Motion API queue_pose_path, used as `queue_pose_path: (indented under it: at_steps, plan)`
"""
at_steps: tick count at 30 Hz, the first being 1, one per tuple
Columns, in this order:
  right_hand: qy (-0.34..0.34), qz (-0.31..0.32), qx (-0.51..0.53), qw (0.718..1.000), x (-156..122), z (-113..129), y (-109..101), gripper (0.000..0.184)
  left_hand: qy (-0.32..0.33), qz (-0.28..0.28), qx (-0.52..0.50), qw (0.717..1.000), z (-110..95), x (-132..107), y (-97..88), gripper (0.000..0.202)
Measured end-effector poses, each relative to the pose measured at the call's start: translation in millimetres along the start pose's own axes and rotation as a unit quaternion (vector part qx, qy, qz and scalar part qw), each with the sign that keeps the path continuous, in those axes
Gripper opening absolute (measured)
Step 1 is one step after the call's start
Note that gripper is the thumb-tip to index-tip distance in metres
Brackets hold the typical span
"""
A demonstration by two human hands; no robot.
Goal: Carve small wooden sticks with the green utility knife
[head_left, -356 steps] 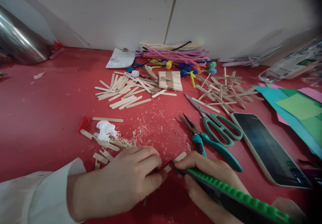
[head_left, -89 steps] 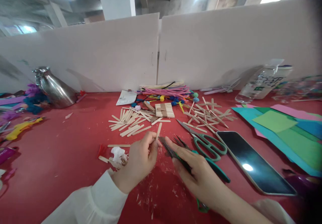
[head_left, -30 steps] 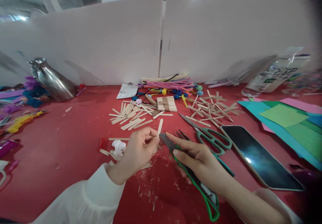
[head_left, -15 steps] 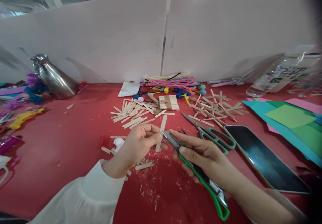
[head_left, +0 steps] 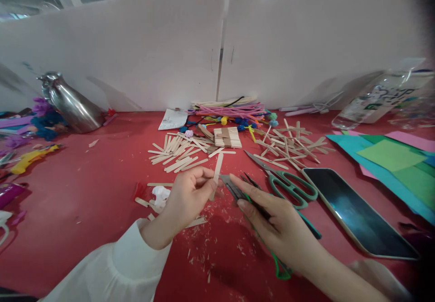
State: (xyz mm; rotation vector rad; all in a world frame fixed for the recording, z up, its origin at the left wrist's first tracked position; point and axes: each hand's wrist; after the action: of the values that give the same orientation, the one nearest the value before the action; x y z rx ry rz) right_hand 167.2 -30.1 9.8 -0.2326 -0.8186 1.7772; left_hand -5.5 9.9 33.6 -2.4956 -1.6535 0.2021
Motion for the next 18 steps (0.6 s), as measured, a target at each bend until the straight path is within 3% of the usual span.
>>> queue_pose_path:
  at_steps: [11,18]
  plan:
    - [-0.017,0.006,-0.007,1.000,1,1,2,0.041,0.021,-0.005,0.018,1.000,10,0,1.9,0.009]
    - [-0.022,-0.001,-0.010,1.000,0,5,4,0.041,0.061,-0.036,0.156,0.985,15,-6,3.2,0.016]
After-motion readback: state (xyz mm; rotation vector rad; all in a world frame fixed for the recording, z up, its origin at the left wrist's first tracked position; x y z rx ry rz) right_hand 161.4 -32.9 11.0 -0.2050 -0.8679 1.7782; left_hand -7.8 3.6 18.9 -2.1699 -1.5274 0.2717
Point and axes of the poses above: each hand's wrist, its own x-axis towards the middle knuckle, its own y-axis out of the palm, z = x × y, and after that the axes turned 8 degrees about z, right-handed
